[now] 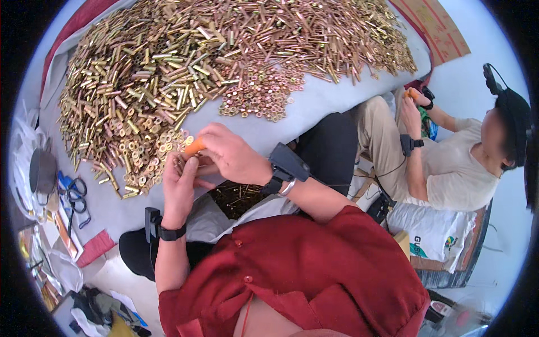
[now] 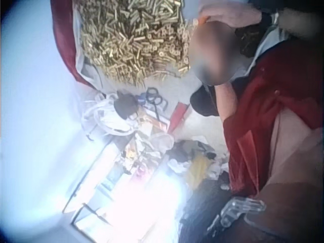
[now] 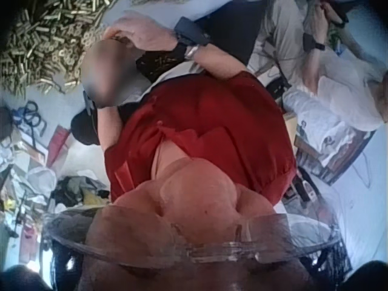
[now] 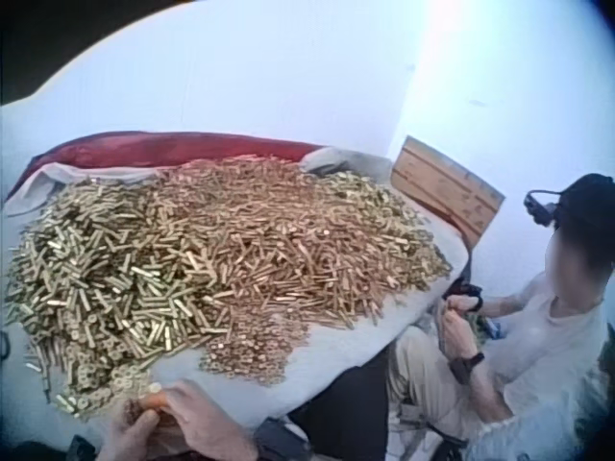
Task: Sorting and assembling metal bolts, washers, and nuts from large piles.
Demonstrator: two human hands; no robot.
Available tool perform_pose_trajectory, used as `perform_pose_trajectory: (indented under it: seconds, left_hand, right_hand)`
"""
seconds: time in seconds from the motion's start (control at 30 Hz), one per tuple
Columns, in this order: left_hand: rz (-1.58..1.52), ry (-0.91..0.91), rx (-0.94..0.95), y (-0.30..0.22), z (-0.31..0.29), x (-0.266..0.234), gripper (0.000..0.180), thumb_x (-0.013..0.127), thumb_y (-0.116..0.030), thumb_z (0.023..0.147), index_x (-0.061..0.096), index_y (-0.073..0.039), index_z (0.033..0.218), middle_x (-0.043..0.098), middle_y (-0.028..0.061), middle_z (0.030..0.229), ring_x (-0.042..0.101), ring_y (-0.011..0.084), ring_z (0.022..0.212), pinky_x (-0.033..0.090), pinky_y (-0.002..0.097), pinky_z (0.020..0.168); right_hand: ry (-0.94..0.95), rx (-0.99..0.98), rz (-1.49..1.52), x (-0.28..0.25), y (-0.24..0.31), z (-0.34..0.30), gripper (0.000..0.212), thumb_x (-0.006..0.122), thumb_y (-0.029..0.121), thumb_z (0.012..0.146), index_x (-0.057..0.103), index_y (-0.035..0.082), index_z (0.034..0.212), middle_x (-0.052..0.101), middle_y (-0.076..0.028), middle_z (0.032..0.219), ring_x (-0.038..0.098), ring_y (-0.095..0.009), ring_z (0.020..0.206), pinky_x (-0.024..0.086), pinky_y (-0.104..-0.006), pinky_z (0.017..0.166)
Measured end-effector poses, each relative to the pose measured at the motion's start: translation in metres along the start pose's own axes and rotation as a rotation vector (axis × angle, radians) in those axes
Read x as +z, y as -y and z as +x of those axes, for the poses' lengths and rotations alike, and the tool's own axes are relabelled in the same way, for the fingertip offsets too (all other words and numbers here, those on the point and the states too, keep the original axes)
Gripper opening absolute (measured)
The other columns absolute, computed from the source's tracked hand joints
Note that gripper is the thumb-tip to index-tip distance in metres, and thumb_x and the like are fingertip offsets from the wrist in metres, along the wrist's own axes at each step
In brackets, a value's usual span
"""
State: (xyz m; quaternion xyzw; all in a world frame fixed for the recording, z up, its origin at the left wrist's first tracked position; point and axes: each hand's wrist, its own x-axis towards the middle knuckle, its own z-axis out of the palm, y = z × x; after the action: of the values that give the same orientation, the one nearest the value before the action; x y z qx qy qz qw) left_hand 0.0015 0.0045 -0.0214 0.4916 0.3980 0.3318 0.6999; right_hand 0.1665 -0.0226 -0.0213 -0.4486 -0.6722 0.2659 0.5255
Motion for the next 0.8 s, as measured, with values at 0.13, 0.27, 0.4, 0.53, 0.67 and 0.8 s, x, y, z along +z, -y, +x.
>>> perform_pose_trajectory:
  seconds: [0.13,0.27,0.4,0.53,0.67,0.8]
  left_hand:
    - [0.057,-0.067,-0.033,0.002,-0.002,0.002,0.015,0.050,-0.009,0.095,0.044,-0.001,0.106,0.061,0.0148,0.102,0.067,0.0232,0.089,0.059,0.0271,0.054]
    - [0.091,-0.069,0.112,0.007,0.007,0.016,0.015,0.053,-0.007,0.094,0.045,-0.001,0.104,0.064,0.0103,0.093,0.068,0.0187,0.084,0.056,0.0252,0.052]
    - [0.018,-0.057,0.046,0.008,0.004,0.012,0.013,0.051,-0.007,0.095,0.043,-0.001,0.103,0.063,0.0118,0.094,0.068,0.0199,0.086,0.057,0.0261,0.052]
    - [-0.134,-0.004,-0.036,0.005,0.002,0.006,0.013,0.048,-0.010,0.097,0.040,-0.002,0.104,0.063,0.0135,0.093,0.068,0.0224,0.086,0.058,0.0274,0.054]
    - [-0.188,0.022,-0.032,0.004,0.007,0.010,0.014,0.047,-0.012,0.097,0.040,-0.002,0.103,0.063,0.0150,0.093,0.068,0.0227,0.086,0.059,0.0282,0.055]
    - [-0.141,0.016,-0.048,0.005,0.004,0.011,0.012,0.047,-0.011,0.097,0.041,-0.001,0.102,0.064,0.0155,0.092,0.068,0.0219,0.084,0.059,0.0284,0.055]
  right_hand:
    - [0.009,0.113,-0.032,0.001,0.003,-0.001,0.014,0.056,0.005,0.085,0.059,0.002,0.098,0.053,-0.014,0.091,0.054,-0.032,0.086,0.045,-0.0370,0.076]
    - [-0.011,0.271,-0.058,-0.008,0.003,-0.001,0.015,0.062,0.013,0.084,0.062,0.003,0.095,0.054,-0.015,0.081,0.056,-0.033,0.078,0.046,-0.0386,0.070]
    - [0.059,0.244,-0.271,-0.010,-0.004,0.005,0.018,0.063,0.019,0.086,0.063,0.002,0.091,0.057,-0.015,0.077,0.058,-0.030,0.070,0.047,-0.0364,0.063]
    - [-0.080,0.352,-0.062,-0.003,0.004,0.012,0.020,0.063,0.019,0.088,0.066,-0.001,0.093,0.061,-0.014,0.081,0.060,-0.023,0.073,0.048,-0.0313,0.064]
    - [-0.054,0.314,0.123,-0.006,-0.001,0.007,0.018,0.061,0.015,0.089,0.066,-0.001,0.094,0.063,-0.014,0.081,0.061,-0.021,0.072,0.048,-0.0298,0.064]
    - [-0.027,0.410,0.040,-0.003,-0.002,0.007,0.015,0.063,0.012,0.086,0.068,0.000,0.095,0.062,-0.009,0.079,0.059,-0.015,0.067,0.047,-0.0289,0.061]
